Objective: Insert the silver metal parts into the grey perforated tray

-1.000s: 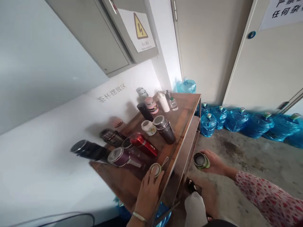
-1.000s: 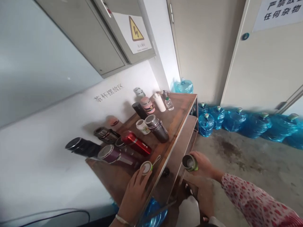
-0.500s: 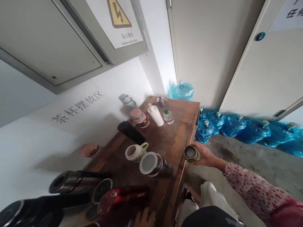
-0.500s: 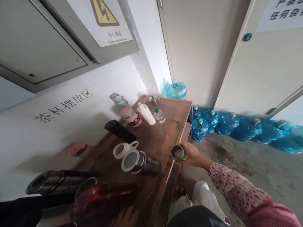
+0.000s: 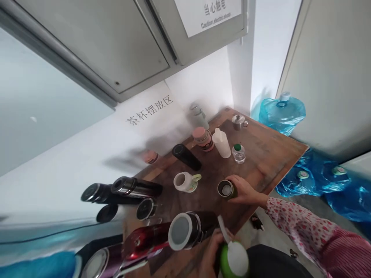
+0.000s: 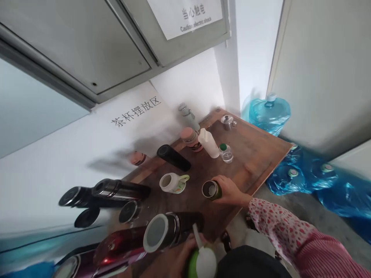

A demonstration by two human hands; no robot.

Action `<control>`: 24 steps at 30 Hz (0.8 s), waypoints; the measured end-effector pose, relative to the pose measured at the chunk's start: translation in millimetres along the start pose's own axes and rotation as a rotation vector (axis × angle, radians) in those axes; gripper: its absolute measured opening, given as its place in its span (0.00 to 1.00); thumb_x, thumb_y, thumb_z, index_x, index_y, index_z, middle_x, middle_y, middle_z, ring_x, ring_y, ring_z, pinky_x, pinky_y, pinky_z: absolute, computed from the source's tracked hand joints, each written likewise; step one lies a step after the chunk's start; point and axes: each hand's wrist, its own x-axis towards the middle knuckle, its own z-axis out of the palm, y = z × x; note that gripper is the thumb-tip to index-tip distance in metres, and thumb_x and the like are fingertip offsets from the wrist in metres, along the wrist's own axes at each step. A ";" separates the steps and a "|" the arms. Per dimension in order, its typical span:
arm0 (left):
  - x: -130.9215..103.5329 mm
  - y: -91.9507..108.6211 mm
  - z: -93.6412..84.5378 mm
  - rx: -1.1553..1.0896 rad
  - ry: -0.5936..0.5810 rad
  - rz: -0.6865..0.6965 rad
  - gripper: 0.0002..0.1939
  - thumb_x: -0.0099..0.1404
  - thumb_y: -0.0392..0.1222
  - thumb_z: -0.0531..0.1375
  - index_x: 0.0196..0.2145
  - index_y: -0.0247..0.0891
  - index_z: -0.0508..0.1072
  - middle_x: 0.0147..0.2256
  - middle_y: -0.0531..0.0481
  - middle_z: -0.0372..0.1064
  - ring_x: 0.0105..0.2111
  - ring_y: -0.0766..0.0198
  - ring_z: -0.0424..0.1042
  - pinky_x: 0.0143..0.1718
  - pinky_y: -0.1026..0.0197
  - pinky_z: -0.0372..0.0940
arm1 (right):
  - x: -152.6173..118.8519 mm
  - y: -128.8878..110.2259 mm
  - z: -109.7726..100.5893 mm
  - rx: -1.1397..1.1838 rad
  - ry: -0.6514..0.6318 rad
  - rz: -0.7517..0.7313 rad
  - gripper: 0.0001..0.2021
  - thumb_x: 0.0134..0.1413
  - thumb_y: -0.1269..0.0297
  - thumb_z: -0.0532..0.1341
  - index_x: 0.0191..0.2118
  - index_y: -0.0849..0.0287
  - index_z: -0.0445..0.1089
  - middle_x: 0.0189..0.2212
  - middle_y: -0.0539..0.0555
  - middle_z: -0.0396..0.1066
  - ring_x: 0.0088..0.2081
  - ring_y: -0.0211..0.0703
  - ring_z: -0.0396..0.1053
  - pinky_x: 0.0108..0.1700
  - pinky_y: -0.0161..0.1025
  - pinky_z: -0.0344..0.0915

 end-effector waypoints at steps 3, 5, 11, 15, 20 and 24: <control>17.3 5.9 31.9 -0.204 0.126 0.111 0.36 0.42 0.53 0.69 0.47 0.38 0.67 0.49 0.38 0.62 0.49 0.46 0.65 0.51 0.51 0.61 | 9.2 3.2 6.0 0.034 -0.046 -0.018 0.34 0.32 0.59 0.70 0.49 0.58 0.59 0.46 0.57 0.65 0.47 0.51 0.63 0.48 0.46 0.60; 34.3 9.4 43.1 -0.222 0.279 0.144 0.37 0.44 0.47 0.69 0.51 0.39 0.63 0.52 0.37 0.60 0.52 0.46 0.63 0.53 0.50 0.59 | 12.1 4.7 10.5 0.060 -0.059 -0.027 0.31 0.35 0.59 0.69 0.48 0.58 0.60 0.45 0.57 0.65 0.46 0.50 0.63 0.48 0.46 0.60; 93.2 -2.8 36.6 0.002 0.863 0.214 0.32 0.50 0.42 0.66 0.51 0.37 0.61 0.51 0.40 0.62 0.53 0.52 0.62 0.56 0.49 0.54 | 15.5 4.2 17.8 0.112 -0.112 -0.069 0.32 0.35 0.61 0.68 0.49 0.59 0.59 0.46 0.57 0.65 0.46 0.50 0.63 0.48 0.45 0.60; 111.2 -21.0 26.2 0.147 0.946 0.203 0.29 0.53 0.43 0.64 0.51 0.36 0.62 0.51 0.40 0.63 0.52 0.54 0.62 0.56 0.50 0.55 | 16.9 -0.5 20.2 0.107 -0.145 -0.047 0.34 0.32 0.62 0.69 0.50 0.59 0.59 0.46 0.57 0.64 0.47 0.51 0.62 0.48 0.45 0.59; 112.1 -37.9 22.2 0.145 0.948 0.191 0.30 0.54 0.45 0.63 0.52 0.36 0.61 0.52 0.40 0.62 0.53 0.54 0.62 0.55 0.51 0.56 | 18.2 -4.6 25.8 0.103 -0.145 -0.054 0.34 0.33 0.62 0.68 0.50 0.60 0.59 0.47 0.58 0.64 0.47 0.51 0.61 0.48 0.45 0.58; 105.8 -54.4 22.4 0.130 0.961 0.134 0.29 0.54 0.46 0.63 0.52 0.35 0.60 0.51 0.38 0.62 0.52 0.53 0.63 0.55 0.49 0.56 | 18.3 -7.5 27.7 0.102 -0.147 -0.063 0.35 0.32 0.62 0.68 0.51 0.60 0.59 0.47 0.57 0.64 0.47 0.51 0.61 0.48 0.45 0.59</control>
